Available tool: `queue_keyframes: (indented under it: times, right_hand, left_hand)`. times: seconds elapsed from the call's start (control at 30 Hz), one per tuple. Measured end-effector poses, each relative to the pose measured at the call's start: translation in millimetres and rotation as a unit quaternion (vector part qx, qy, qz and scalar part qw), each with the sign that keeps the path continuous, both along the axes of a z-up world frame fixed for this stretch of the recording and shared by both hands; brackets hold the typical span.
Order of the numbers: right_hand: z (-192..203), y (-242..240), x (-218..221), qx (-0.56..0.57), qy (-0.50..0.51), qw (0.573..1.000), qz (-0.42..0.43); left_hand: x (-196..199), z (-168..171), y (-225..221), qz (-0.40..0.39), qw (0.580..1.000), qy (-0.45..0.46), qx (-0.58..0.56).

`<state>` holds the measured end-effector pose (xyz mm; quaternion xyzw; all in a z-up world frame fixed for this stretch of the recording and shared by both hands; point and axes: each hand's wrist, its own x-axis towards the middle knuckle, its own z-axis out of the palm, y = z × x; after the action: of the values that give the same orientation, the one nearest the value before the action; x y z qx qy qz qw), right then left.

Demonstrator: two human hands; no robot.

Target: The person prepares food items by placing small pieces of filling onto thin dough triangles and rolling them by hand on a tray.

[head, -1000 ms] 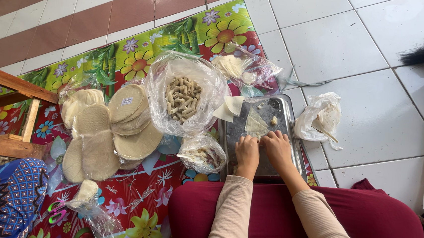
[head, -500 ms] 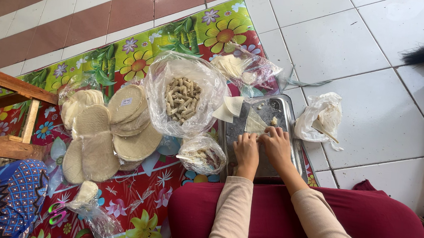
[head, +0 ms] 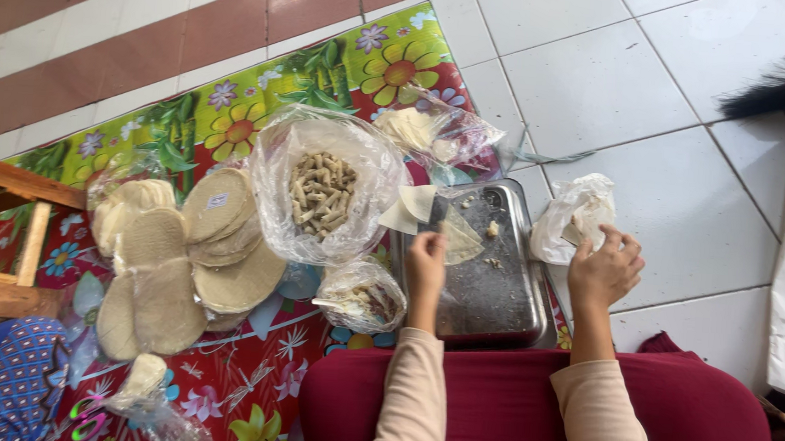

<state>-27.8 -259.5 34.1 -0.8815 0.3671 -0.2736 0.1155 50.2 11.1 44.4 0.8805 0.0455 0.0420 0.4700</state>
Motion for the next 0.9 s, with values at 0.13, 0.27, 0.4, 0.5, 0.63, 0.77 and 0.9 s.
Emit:
queue_keyframes:
  times: [0.13, 0.27, 0.4, 0.5, 0.63, 0.77, 0.9]
  right_hand:
    - [-6.3, -21.0, -0.4, 0.259, 0.141, 0.954, -0.056]
    - [-3.1, -13.0, -2.4, 0.274, 0.1, 0.955, -0.05]
    - [3.3, -20.9, -10.1, 0.165, -0.023, 0.986, -0.028]
    - [-0.4, -22.2, -14.3, 0.122, -0.038, 0.992, -0.014]
    - [-18.6, -17.2, -7.0, 0.115, -0.021, 0.993, 0.015]
    - [-42.5, -18.0, 1.6, 0.142, -0.068, 0.986, 0.06]
    - [-52.9, -18.6, 12.5, 0.257, -0.086, 0.961, 0.063]
  left_hand:
    - [46.2, 22.6, 50.1, 0.101, 0.967, -0.037, -0.229]
    - [35.4, 50.1, 87.2, 0.102, 0.926, -0.163, -0.325]
    - [11.3, 34.8, 55.3, 0.036, 0.994, 0.059, -0.086]
    - [-9.2, 18.0, 16.1, -0.054, 0.989, 0.073, 0.116]
    - [-21.5, 9.7, -21.7, -0.052, 0.96, 0.076, 0.264]
    - [-19.1, -2.3, -22.1, -0.047, 0.961, 0.046, 0.268]
    - [-18.2, -5.2, -20.6, -0.008, 0.97, 0.04, 0.241]
